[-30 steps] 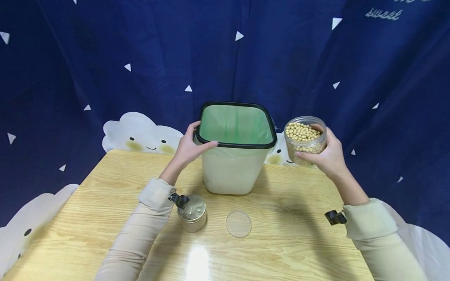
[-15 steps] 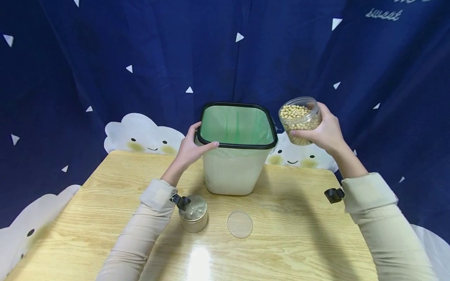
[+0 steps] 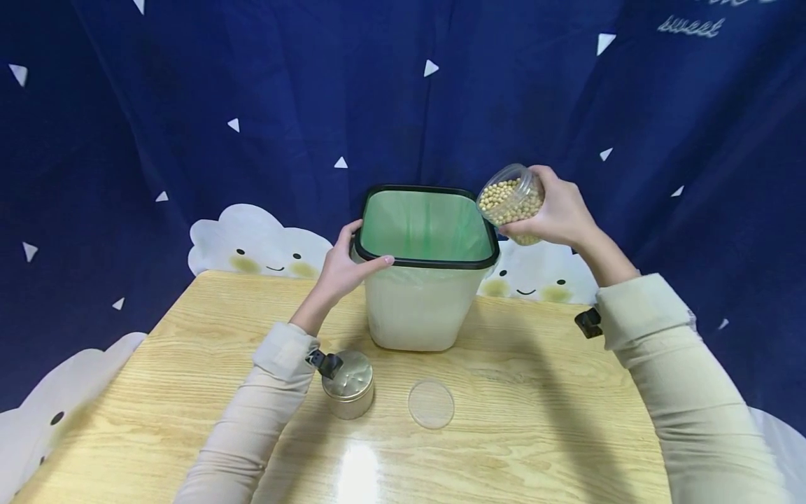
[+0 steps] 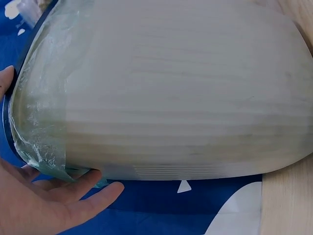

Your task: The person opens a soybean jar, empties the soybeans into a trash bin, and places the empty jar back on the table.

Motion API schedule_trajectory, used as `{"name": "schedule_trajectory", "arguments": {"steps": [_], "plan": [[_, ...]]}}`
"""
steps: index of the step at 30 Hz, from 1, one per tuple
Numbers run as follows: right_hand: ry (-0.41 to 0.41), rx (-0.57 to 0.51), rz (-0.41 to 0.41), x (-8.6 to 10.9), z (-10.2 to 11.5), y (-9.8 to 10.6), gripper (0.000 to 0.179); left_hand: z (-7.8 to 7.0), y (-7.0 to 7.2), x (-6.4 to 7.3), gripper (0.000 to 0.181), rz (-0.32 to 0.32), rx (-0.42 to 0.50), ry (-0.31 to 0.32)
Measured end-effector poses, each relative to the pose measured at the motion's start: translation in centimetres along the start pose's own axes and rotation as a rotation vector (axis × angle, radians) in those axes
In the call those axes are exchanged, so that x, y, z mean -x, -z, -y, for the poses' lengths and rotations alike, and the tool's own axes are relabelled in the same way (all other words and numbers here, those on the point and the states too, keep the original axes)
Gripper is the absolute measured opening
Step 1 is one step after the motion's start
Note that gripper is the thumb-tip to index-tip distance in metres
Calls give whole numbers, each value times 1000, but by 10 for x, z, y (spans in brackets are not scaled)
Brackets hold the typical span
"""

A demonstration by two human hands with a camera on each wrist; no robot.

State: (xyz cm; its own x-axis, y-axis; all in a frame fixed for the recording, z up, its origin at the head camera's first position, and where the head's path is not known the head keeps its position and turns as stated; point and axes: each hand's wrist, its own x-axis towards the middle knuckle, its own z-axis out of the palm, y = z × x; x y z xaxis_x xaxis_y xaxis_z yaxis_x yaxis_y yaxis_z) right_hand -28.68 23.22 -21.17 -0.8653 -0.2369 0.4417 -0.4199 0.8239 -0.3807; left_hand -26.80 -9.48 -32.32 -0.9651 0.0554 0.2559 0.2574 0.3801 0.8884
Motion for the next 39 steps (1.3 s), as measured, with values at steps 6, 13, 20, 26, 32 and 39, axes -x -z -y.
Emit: {"name": "schedule_trajectory", "arguments": {"steps": [6, 13, 20, 26, 32, 39], "plan": [[80, 120, 62, -18, 9, 2, 89, 2, 0, -1, 89, -3, 3, -10], [129, 228, 113, -28, 18, 3, 89, 3, -1, -1, 88, -14, -5, -15], [184, 296, 135, -33, 27, 2, 87, 1, -1, -3, 88, -8, -3, 0], [194, 343, 163, -40, 36, 5, 88, 2, -2, -1, 87, -11, -2, 3], [205, 375, 161, -43, 42, 12, 88, 2, -1, -1, 87, -11, -7, -2], [221, 403, 159, -44, 42, 17, 89, 4, -1, -2, 88, -7, -15, 0]]}}
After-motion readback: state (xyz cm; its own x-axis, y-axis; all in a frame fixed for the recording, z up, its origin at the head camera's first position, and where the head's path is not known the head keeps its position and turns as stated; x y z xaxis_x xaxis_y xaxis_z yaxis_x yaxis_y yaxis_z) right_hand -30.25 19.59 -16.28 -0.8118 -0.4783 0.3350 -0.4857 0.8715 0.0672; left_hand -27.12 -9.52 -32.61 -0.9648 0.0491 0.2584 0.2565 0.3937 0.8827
